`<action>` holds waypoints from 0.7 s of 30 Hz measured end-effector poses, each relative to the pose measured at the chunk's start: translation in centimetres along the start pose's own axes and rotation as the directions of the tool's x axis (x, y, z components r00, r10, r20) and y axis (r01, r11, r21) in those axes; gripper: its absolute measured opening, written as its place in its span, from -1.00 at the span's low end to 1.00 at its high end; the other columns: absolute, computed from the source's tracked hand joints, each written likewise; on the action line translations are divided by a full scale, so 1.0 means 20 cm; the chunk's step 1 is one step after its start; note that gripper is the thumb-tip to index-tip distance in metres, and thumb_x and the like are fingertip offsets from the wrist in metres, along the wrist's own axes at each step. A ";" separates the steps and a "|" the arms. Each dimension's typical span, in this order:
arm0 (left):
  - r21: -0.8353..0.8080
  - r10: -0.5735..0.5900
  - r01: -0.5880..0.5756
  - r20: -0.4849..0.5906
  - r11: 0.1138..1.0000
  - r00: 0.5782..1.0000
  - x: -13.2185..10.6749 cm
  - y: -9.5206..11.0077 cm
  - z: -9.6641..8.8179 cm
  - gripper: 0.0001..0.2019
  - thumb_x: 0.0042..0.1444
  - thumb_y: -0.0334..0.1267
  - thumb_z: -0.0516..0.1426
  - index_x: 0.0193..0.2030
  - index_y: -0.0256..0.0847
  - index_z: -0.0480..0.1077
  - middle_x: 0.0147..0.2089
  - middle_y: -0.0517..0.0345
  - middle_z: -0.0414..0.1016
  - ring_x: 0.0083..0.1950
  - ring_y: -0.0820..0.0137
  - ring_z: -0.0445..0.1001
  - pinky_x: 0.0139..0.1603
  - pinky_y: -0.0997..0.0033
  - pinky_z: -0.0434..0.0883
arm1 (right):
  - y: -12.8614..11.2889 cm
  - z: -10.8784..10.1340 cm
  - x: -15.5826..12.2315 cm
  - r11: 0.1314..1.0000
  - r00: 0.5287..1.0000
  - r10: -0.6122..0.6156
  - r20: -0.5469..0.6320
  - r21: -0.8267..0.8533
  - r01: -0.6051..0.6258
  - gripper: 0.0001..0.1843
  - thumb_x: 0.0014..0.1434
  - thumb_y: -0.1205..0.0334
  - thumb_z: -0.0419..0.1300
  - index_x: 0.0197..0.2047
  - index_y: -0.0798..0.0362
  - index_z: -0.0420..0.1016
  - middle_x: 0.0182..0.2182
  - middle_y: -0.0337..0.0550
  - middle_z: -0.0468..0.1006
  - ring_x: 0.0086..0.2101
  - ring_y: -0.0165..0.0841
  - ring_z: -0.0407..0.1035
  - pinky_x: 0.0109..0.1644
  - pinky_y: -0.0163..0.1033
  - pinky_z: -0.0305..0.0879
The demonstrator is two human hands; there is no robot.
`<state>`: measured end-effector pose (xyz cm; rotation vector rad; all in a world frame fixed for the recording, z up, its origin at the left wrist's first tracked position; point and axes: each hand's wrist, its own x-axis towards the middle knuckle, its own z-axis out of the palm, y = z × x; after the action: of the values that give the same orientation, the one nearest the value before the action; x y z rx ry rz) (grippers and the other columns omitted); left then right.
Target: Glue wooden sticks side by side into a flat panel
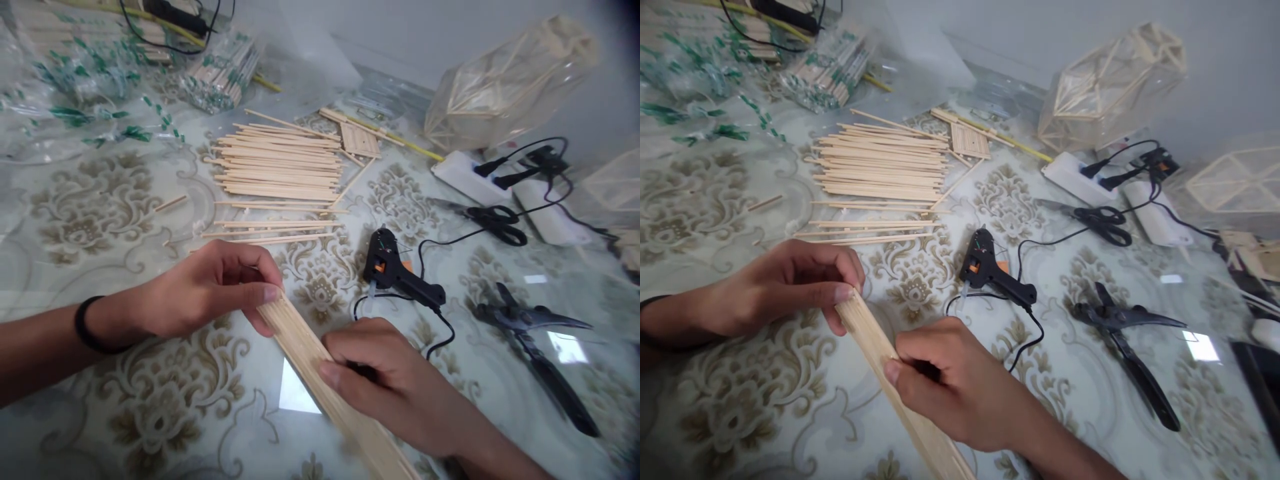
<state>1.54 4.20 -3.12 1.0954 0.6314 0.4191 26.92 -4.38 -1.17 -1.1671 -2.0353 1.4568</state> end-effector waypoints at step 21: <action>-0.060 -0.008 0.010 0.042 0.998 0.999 -0.01 -0.03 0.03 -0.86 0.36 -0.25 0.29 -0.21 -0.27 0.53 -0.22 0.12 0.58 -0.22 0.38 0.67 -0.20 0.43 0.70 | 0.03 0.02 0.00 0.998 0.999 0.024 0.030 -0.056 -0.023 -0.54 0.49 0.16 0.04 -0.46 -0.04 -0.02 -0.58 -0.43 -0.04 -0.58 -0.49 -0.02 -0.49 -0.25 -0.09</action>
<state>1.81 3.45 -3.35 1.0414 0.5835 0.4039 26.91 -4.64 -1.90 -1.2013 -2.1019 1.4465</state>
